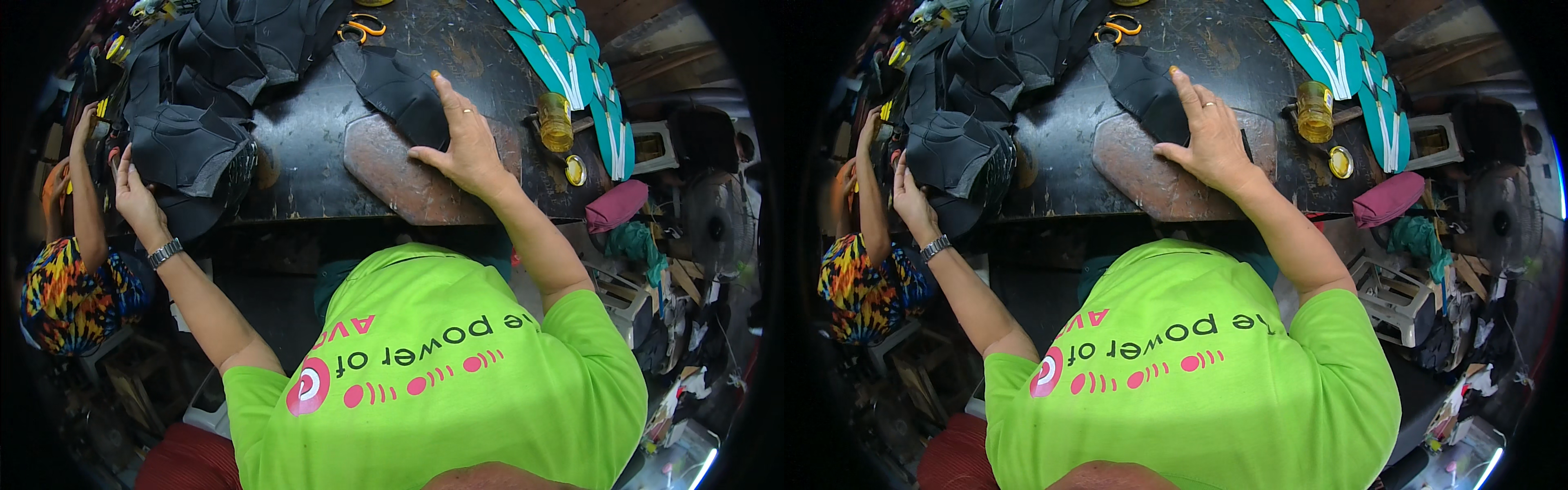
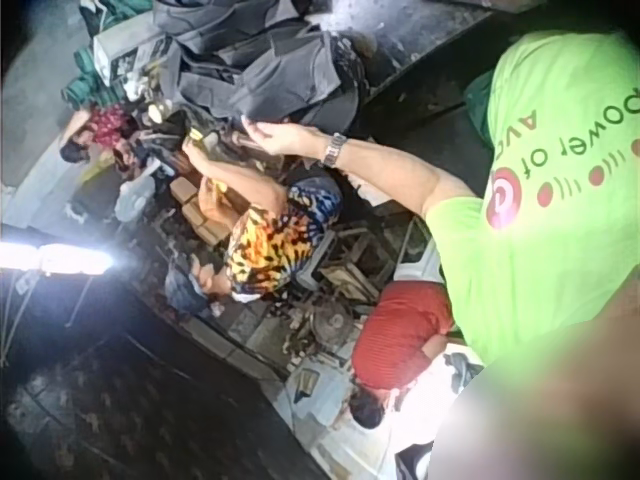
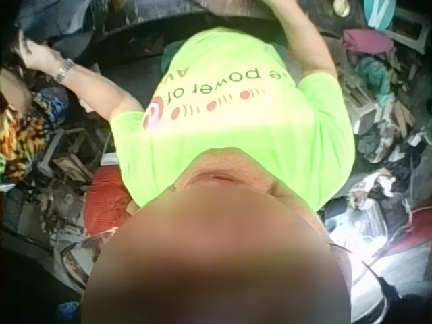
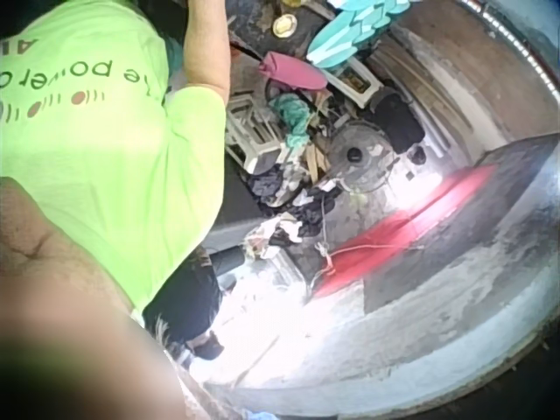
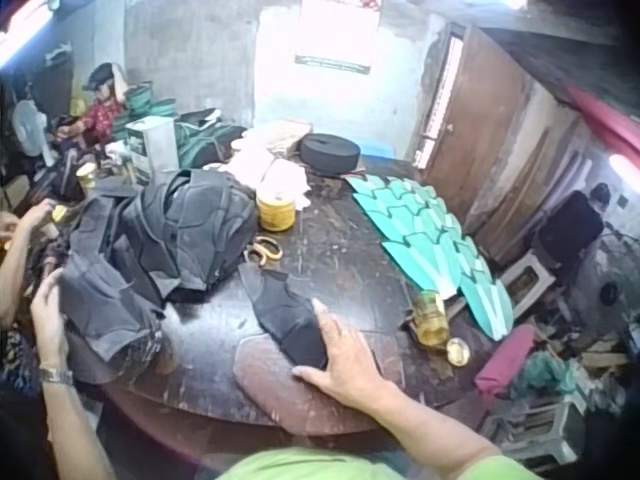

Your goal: The person repeatedly picks up teal fabric pieces with white stripes, aligns them, and presses them together on a workbench. Later, the person handles black fabric pieces, aligning and stacking them. The person works one piece at a time, frequently resetting the position of each item.

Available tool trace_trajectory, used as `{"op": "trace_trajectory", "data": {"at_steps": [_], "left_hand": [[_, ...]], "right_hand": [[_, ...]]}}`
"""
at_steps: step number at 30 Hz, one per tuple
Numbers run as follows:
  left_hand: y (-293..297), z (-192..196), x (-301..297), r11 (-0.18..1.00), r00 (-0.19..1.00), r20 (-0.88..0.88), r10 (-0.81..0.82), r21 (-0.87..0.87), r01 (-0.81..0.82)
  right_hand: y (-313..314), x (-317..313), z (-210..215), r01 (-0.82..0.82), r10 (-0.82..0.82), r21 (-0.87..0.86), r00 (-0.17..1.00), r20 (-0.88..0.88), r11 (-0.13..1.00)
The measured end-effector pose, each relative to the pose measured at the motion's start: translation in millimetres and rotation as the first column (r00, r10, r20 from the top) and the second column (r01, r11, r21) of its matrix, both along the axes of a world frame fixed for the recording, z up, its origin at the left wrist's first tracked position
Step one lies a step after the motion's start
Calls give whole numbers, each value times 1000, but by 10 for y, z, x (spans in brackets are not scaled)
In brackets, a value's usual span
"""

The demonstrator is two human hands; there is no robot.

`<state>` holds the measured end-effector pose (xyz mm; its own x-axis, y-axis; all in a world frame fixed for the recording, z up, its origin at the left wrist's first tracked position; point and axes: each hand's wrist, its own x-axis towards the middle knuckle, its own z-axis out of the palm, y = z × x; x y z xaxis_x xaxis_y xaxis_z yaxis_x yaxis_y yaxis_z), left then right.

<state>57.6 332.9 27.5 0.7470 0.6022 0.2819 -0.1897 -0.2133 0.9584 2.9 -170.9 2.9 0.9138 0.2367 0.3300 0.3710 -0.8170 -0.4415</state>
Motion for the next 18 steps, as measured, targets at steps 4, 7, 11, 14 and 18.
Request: {"op": "trace_trajectory", "data": {"at_steps": [4,7,11,14,18], "left_hand": [[49,-35,-13,785,995,34,94,612,-95],[-110,104,-87,571,959,98,267,785,-239],[-701,437,-418,621,938,222,266,704,-343],[-1441,566,-718,941,959,140,-247,270,203],[-1989,667,-825,780,730,308,-610,76,621]], "right_hand": [[96,-32,17,80,-78,-75,996,41,994],[111,-43,159,128,-128,4,989,69,992],[95,-26,478,11,-111,307,945,308,952],[300,-34,696,-198,63,383,940,336,902],[927,-15,834,-509,371,247,817,442,825]]}}
